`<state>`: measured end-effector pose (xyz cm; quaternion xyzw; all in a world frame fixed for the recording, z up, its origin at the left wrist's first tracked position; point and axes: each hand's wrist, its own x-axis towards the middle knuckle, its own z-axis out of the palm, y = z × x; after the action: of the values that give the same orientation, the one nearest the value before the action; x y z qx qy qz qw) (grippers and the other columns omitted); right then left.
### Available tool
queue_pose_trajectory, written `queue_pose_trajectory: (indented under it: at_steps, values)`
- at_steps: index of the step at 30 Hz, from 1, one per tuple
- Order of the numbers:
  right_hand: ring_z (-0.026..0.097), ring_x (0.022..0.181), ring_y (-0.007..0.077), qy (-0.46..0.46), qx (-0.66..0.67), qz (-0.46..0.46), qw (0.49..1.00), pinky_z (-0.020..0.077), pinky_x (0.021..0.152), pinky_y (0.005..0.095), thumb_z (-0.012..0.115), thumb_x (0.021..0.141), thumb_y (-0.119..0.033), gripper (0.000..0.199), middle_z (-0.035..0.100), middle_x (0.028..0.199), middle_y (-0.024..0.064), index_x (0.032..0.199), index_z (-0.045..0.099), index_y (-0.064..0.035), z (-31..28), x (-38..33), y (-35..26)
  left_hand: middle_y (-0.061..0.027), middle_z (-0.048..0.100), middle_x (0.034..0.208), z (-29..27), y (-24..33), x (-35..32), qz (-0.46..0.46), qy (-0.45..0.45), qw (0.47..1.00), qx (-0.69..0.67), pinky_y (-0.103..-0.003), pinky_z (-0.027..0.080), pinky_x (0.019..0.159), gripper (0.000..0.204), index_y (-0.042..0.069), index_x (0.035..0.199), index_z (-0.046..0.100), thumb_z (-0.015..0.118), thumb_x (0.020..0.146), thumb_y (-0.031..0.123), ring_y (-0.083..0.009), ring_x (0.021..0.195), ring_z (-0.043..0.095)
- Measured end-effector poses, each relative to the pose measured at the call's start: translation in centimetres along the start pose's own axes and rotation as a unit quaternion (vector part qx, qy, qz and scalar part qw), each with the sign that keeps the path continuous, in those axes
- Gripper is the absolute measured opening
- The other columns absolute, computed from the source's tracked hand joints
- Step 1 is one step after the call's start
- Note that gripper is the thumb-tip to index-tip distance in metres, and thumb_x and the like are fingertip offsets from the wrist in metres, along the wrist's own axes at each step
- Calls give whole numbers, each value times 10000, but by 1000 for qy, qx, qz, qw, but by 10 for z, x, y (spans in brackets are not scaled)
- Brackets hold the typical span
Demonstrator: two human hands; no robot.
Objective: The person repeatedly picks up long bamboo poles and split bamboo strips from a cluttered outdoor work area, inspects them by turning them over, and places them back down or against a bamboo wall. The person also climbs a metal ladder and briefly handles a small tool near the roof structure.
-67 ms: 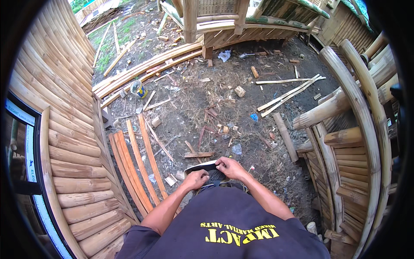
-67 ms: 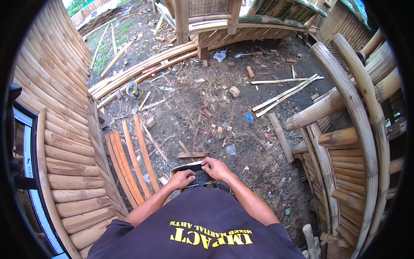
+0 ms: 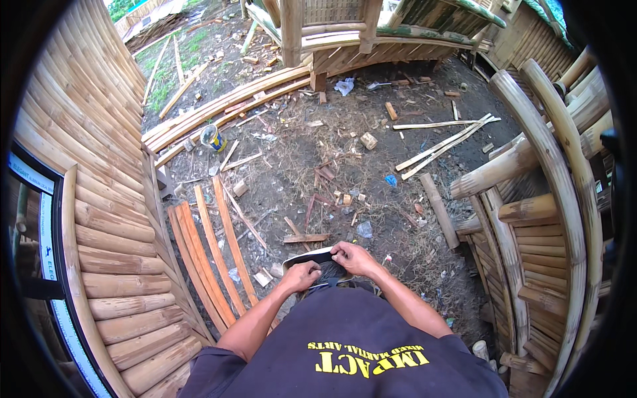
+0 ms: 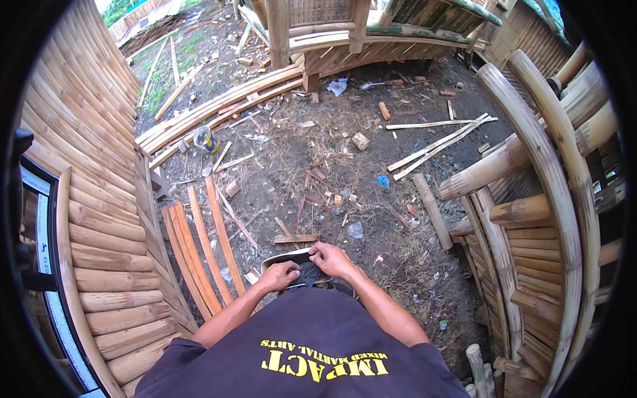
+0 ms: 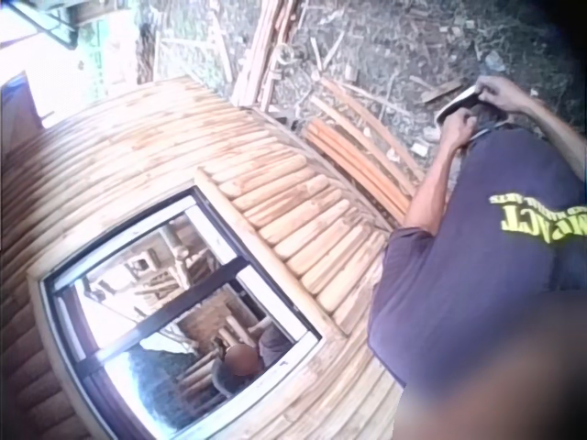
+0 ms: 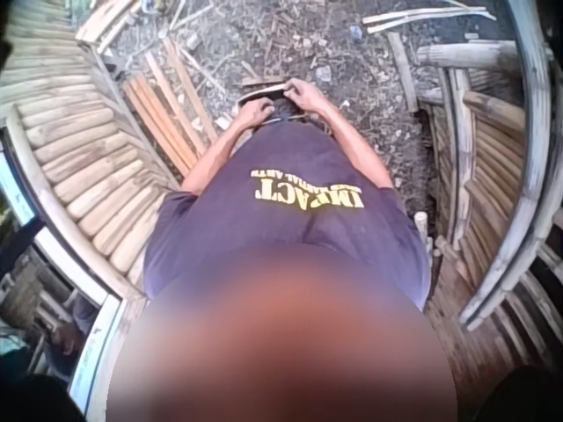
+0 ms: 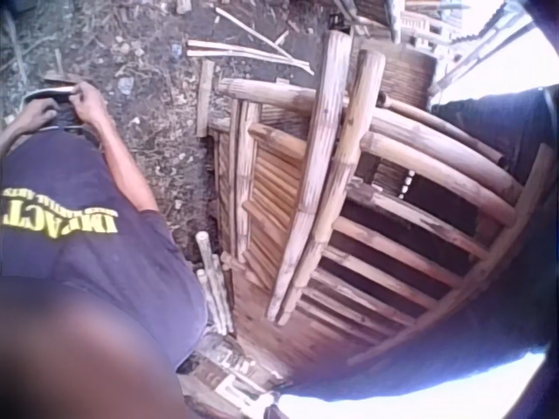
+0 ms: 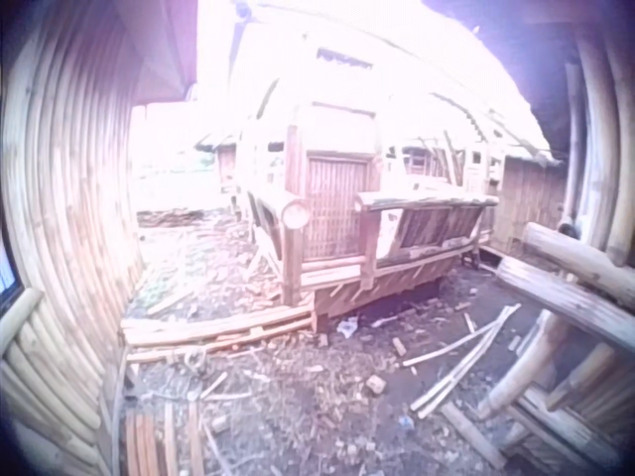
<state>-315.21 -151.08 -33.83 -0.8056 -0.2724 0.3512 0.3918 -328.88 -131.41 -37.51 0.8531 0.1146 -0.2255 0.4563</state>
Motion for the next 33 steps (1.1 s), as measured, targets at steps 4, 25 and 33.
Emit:
queue_pose_trajectory:
  at_steps: [4,25,33]
  values:
    - [602,752,164,0,-1,8,1000,499,731,334,682,937,-187,232,638,797,62,1115,634,-46,0,6,1,-189,720,1098,-2,-3,4,2,3,1000,12,-446,520,923,401,68,1176,682,591,923,367,-368,1060,677]
    - [681,892,336,-169,-39,-113,978,515,770,443,696,873,-273,271,697,915,156,1050,663,-71,19,101,-20,-187,732,949,-11,-34,-8,-120,104,982,-103,-370,543,837,335,15,1136,705,640,913,257,-266,892,716]
    - [661,859,323,-264,-70,-182,945,504,764,447,669,894,-227,258,655,869,126,1102,624,-80,16,205,-26,-178,737,951,-53,-37,34,-153,179,956,-173,-362,544,835,332,23,1150,705,639,926,258,-249,886,713]
